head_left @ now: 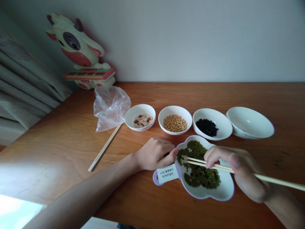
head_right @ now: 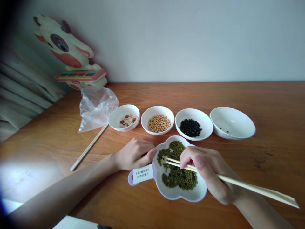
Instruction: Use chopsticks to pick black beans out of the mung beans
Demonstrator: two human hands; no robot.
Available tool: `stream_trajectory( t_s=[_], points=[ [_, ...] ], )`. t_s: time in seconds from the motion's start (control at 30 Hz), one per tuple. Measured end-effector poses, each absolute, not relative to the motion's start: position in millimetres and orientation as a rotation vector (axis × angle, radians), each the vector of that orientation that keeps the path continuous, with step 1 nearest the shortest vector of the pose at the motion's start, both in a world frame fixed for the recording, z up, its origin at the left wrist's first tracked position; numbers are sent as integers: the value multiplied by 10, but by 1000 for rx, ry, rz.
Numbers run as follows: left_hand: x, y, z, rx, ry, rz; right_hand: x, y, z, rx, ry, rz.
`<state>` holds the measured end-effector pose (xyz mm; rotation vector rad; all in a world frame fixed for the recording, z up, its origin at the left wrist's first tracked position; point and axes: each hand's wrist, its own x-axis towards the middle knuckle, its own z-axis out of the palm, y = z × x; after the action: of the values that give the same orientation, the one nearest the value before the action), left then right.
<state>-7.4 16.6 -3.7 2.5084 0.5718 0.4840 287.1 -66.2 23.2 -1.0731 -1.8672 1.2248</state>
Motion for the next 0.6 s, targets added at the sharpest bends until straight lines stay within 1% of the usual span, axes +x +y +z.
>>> stream_trajectory(
  t_s=[0.6],
  points=[
    [-69,165,-27,2460,561,478,2851,-656,266,-1096,-1872,1184]
  ],
)
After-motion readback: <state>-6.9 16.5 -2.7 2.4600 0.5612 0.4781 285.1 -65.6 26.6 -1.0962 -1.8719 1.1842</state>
